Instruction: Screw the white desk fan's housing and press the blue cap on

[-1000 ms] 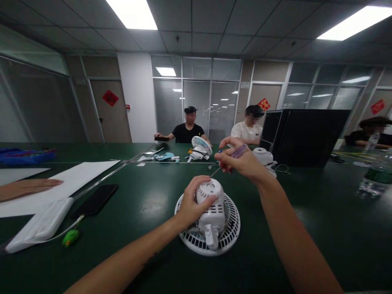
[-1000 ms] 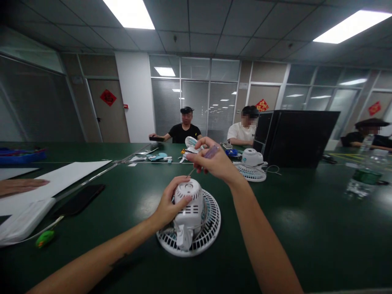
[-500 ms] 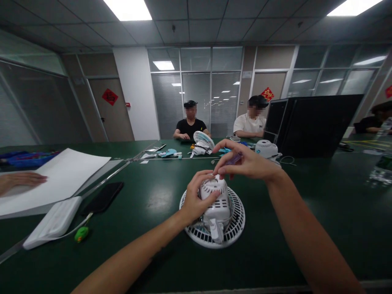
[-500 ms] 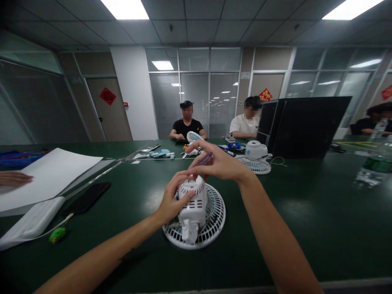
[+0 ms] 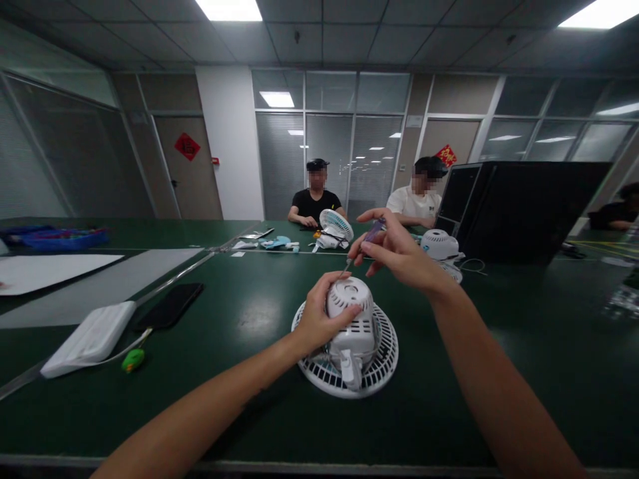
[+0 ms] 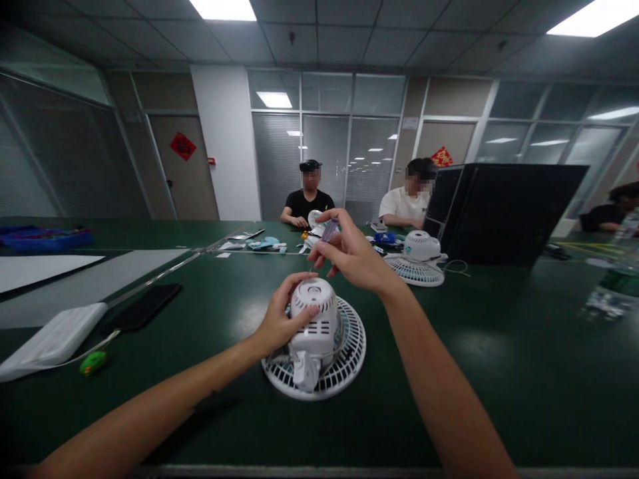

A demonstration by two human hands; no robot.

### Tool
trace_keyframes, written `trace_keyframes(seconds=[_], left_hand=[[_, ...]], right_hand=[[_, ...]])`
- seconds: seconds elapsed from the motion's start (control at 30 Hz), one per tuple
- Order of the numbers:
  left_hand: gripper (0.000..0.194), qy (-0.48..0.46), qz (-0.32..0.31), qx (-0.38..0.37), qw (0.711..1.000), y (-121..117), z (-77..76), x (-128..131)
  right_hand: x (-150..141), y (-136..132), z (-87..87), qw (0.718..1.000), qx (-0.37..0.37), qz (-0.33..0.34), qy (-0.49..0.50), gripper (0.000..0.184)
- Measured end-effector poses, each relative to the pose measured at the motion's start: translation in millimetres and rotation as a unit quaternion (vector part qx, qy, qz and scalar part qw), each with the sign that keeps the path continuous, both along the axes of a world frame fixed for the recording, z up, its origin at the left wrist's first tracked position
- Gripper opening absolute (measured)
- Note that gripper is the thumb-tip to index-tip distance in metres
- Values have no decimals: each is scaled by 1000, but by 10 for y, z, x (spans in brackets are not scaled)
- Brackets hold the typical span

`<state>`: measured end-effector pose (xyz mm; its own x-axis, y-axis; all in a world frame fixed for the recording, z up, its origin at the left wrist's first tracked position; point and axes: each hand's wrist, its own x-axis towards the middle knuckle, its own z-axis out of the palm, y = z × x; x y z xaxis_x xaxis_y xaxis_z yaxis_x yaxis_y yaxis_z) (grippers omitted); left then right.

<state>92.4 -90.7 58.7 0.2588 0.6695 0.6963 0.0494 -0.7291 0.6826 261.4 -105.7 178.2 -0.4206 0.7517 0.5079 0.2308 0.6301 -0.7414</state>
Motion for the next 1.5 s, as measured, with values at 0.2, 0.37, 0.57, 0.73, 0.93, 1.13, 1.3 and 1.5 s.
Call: trace_keyframes(seconds=[0.2,0.37,0.57,0.73,0.93,1.13,1.3,1.5], left_hand=[[48,-2,1,-24,1000,-27,10,-1],[47,-2,6,-20,1000,-9,-12,7],[48,1,4,-19,1000,14,-45,5],[48,-4,-4,-18,1000,25,-52,-3],[48,-8,-4,-2,1000,35,-71,4],[44,-18,-6,19,1000,36,-83,2],[47,-11,-2,16,1000,39,-76,-1],[48,-6,11,16,1000,36,-75,-1]], right_hand=[[63,-35,33,1000,25,-14,-8,41],[56,-52,16,1000,28,-3,-9,39],[-26,-60,-31,999,34,7,-38,38],[-74,-53,-52,998,42,2,-53,36],[-88,-50,-57,998,46,-1,-49,36],[-60,-61,-29,998,58,-17,-22,36],[-44,-62,-22,998,44,-14,-37,36],[-92,-80,-38,997,46,-9,-59,34]])
